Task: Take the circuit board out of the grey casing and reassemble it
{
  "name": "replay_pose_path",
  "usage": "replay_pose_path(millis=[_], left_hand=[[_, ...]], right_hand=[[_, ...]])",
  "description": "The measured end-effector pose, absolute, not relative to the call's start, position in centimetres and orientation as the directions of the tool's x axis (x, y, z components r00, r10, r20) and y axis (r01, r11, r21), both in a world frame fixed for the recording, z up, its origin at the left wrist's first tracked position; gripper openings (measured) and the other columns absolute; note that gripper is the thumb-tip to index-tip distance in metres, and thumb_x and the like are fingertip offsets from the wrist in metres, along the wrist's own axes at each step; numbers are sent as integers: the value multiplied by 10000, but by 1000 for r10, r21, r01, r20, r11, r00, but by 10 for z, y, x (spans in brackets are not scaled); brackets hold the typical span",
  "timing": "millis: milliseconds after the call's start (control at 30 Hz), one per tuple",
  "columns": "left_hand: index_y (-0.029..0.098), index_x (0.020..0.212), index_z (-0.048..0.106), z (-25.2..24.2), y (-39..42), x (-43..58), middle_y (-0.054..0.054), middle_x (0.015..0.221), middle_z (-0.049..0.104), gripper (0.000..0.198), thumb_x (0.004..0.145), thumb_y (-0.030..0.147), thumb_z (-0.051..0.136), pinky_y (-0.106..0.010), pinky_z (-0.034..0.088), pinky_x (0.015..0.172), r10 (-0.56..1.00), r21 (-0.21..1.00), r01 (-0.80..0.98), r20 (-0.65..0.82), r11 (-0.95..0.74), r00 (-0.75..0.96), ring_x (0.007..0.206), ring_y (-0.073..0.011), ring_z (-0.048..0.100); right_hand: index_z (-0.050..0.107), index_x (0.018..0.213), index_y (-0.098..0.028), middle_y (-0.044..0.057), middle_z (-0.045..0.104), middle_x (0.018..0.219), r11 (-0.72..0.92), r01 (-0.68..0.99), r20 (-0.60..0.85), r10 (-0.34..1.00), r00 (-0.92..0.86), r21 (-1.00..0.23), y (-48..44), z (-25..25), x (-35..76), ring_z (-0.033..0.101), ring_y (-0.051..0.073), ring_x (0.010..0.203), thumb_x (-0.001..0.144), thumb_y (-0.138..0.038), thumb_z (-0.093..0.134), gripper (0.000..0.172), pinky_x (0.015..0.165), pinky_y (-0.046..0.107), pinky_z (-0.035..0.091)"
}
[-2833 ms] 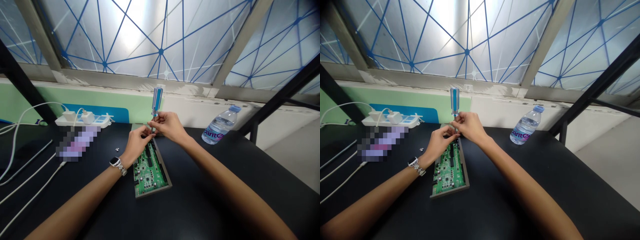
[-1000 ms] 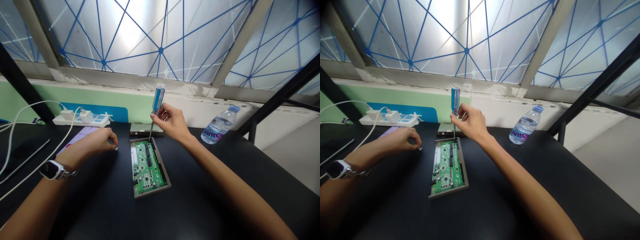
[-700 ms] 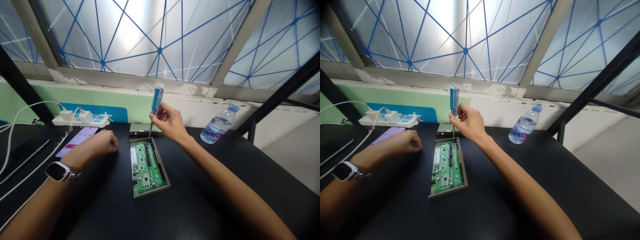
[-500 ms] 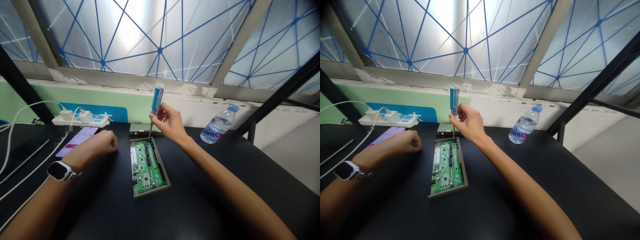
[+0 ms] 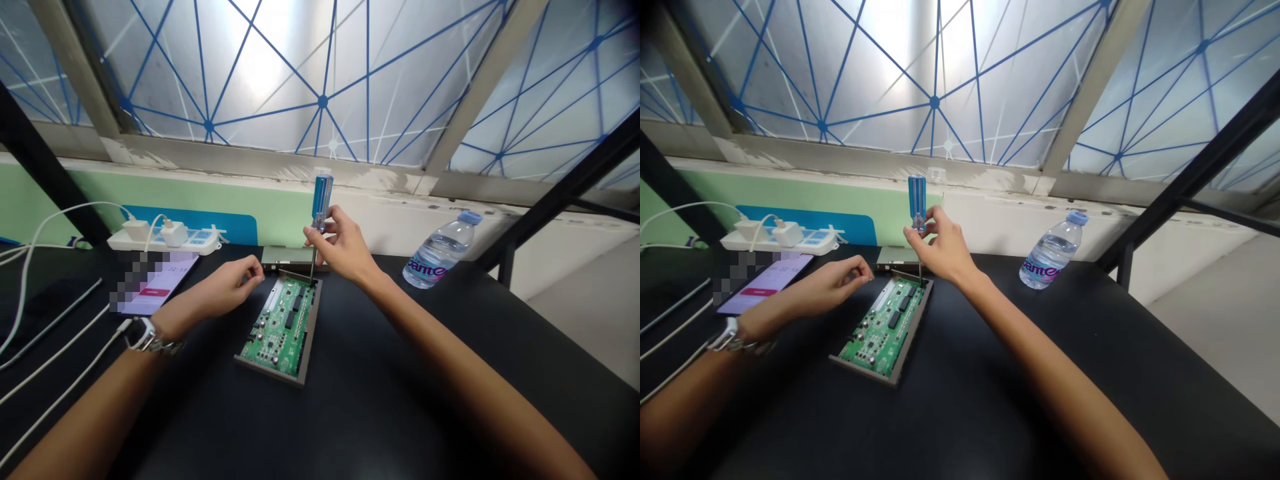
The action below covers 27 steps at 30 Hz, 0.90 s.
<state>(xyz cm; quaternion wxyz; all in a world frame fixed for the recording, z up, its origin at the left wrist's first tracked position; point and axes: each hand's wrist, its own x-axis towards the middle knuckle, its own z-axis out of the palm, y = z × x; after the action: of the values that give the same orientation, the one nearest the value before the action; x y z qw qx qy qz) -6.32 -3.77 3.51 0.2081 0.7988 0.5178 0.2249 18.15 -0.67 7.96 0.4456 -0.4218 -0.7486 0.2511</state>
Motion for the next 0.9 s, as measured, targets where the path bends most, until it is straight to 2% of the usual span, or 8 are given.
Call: replay_pose_path(millis=[100,200,433,533,633,700,800,900], left_hand=[[231,880,488,21,-37,-46,-128,1124,699,132,947,326,426,-378,504,871,876,615,626,305,-480,373,1019,-259,671],[249,886,442,8,-34,-33,-151,1163,693,131,986,323,399,-404,477,962,850,640,568,306,-518,430,1257,-292,590],[240,940,449,2,-33,-35,-126,1179,666,118,999,333,404,-448,458,938,873,657,592,233,-467,429,1100,-286,633],[233,938,474,2,-37,-35,-117,1221,645,131,996,339,421,-445,439,964,879,707,546,238,-449,413,1155,-281,596],[227,925,500,4,-39,-32,-107,1238,630,148,984,352,446,-412,438,948,899,771,479,277,-419,340,1185,-274,566],[220,923,528,6,-38,-30,-88,1142,650,174,965,380,475,-388,444,904,929,824,436,277,-361,246,1093,-261,587],[200,901,564,9,-35,-29,-51,953,646,218,913,416,543,-361,439,867,972,924,300,216,-235,97,944,-230,591],[183,872,587,10,-33,-30,-50,946,639,244,859,424,619,-353,421,919,991,990,66,120,-124,61,993,-225,585]], right_hand=[[500,1053,-216,41,688,862,490,376,366,860,-356,-786,-3,76,183,634,133,494,908,-452,619,302,503,284,476],[540,957,-189,52,694,813,481,387,326,856,-402,-786,-1,73,184,646,134,504,965,-432,536,243,509,273,498],[515,927,-188,24,686,742,539,368,384,824,-417,-757,6,68,187,617,110,466,999,-391,500,216,499,251,508],[510,909,-186,28,686,738,509,325,357,831,-427,-797,10,67,191,617,111,469,997,-418,510,248,474,246,510],[502,869,-188,28,679,732,495,259,361,828,-428,-829,10,70,192,608,105,480,987,-478,519,314,467,244,513],[480,852,-197,23,674,735,495,191,388,824,-412,-848,7,75,191,600,98,488,972,-521,528,349,474,244,518],[432,872,-216,14,680,754,450,45,400,830,-389,-892,0,83,186,625,109,536,944,-547,557,361,523,268,553],[384,898,-233,12,697,781,417,-78,415,830,-372,-905,-5,87,181,662,131,593,942,-515,563,338,586,310,581]])
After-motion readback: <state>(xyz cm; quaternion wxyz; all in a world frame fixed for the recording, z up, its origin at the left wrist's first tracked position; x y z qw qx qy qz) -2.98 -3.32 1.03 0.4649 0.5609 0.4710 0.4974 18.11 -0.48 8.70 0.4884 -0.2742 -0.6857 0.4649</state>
